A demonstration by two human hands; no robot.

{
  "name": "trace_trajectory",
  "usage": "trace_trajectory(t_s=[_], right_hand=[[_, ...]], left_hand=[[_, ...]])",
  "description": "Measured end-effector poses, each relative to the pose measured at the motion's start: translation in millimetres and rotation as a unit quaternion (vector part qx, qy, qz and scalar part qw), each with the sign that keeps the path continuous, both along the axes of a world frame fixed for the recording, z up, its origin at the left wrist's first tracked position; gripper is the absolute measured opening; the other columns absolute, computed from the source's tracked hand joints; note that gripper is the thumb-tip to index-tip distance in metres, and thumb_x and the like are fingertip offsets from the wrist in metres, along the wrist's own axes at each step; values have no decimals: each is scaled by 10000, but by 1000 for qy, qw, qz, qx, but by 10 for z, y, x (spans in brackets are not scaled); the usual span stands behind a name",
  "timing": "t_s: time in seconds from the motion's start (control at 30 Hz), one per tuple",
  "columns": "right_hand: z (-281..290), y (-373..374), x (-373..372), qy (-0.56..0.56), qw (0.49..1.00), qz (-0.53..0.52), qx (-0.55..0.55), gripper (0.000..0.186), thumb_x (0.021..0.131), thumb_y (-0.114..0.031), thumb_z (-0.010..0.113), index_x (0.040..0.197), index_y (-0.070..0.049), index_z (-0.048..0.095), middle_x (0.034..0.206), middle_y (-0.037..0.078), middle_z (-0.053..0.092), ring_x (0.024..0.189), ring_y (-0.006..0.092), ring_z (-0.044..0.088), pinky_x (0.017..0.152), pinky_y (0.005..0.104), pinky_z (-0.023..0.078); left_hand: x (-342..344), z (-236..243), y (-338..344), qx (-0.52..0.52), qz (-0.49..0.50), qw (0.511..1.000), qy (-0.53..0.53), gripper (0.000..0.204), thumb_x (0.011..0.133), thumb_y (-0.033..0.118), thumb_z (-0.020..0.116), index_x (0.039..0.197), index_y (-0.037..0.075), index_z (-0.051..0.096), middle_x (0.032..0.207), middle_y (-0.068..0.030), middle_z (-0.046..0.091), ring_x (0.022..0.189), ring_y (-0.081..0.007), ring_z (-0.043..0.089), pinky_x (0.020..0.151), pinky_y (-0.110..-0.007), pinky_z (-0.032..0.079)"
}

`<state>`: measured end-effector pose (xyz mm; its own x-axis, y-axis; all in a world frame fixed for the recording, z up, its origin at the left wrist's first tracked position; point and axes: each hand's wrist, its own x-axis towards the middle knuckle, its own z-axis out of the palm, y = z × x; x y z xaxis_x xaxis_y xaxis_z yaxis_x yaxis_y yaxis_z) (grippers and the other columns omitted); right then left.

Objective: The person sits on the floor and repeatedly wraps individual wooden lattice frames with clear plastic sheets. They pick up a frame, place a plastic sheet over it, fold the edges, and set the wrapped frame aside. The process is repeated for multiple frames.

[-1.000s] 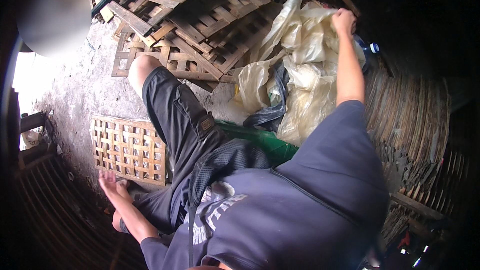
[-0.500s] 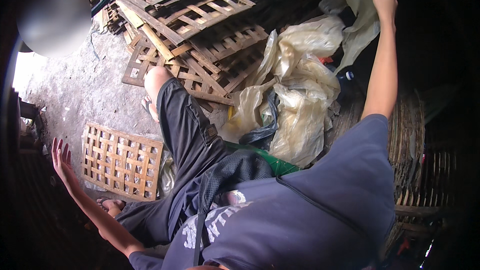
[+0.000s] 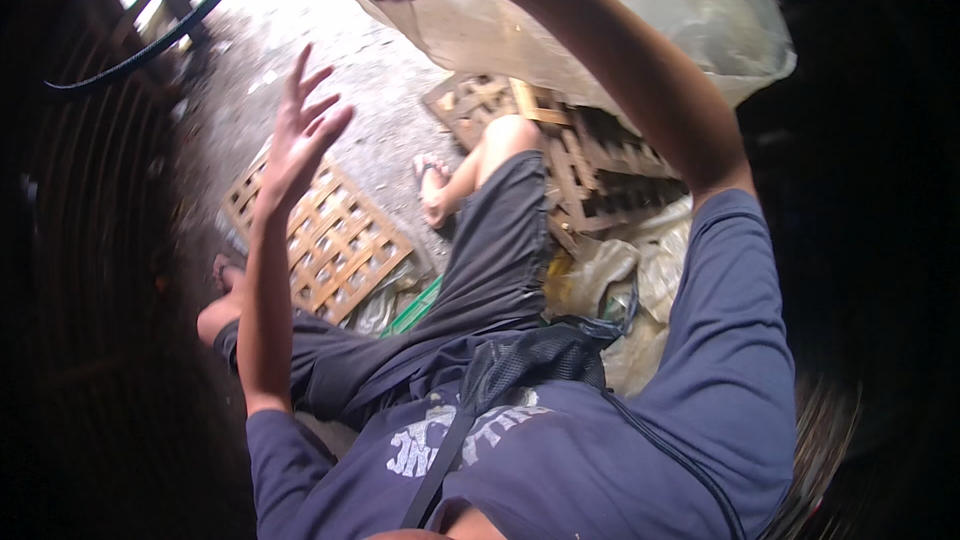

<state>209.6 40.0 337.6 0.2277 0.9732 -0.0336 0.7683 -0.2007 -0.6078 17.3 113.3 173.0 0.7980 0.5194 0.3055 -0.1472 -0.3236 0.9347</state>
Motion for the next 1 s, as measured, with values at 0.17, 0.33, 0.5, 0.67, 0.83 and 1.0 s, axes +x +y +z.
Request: trace_trajectory(t_s=[0.17,0.33,0.5,0.67,0.83,1.0], right_hand=[[-607,1124,-345,120,991,44,45,304,919,-317,428,856,-50,560,752,56,569,625,138,512,561,263,421],[-1082,1823,-902,176,977,102,59,366,899,-409,412,980,-66,514,844,77,564,722,156,515,642,292,424],[-1351,1917,-917,168,978,113,56,480,880,-501,396,1104,-82,469,935,98,559,820,174,518,724,322,426],[-1781,1962,-906,189,967,160,59,617,861,-593,380,1228,-98,424,1027,119,554,917,192,520,806,352,429],[-2453,1529,-473,262,954,136,55,765,841,-685,365,1352,-115,378,1119,140,549,1015,210,523,888,382,431],[-2921,1323,-595,313,945,91,-1,1066,744,-808,188,1403,30,160,1355,222,365,1248,324,379,1039,432,328]], left_hand=[[-399,-220,258,-116,63,991,-4,1092,676,530,704,1428,20,98,1321,-327,347,1167,-402,462,897,-461,446],[-566,-426,382,-104,199,974,29,928,736,483,679,1379,-26,245,1227,-302,470,1090,-353,544,859,-393,482],[-535,-793,612,-102,327,937,67,217,843,132,581,989,-18,639,873,-94,679,836,-126,627,741,-235,474],[-1058,-1319,1028,-127,321,938,-2,173,880,72,516,972,-24,628,851,-81,668,810,-133,627,765,-242,469],[-1329,-900,1179,-245,142,956,-71,170,870,86,526,965,-4,635,804,-68,657,742,-161,649,717,-245,492],[-1653,-780,1350,-328,54,936,-116,177,855,90,544,995,10,617,867,-62,649,696,-167,653,678,-263,525]])
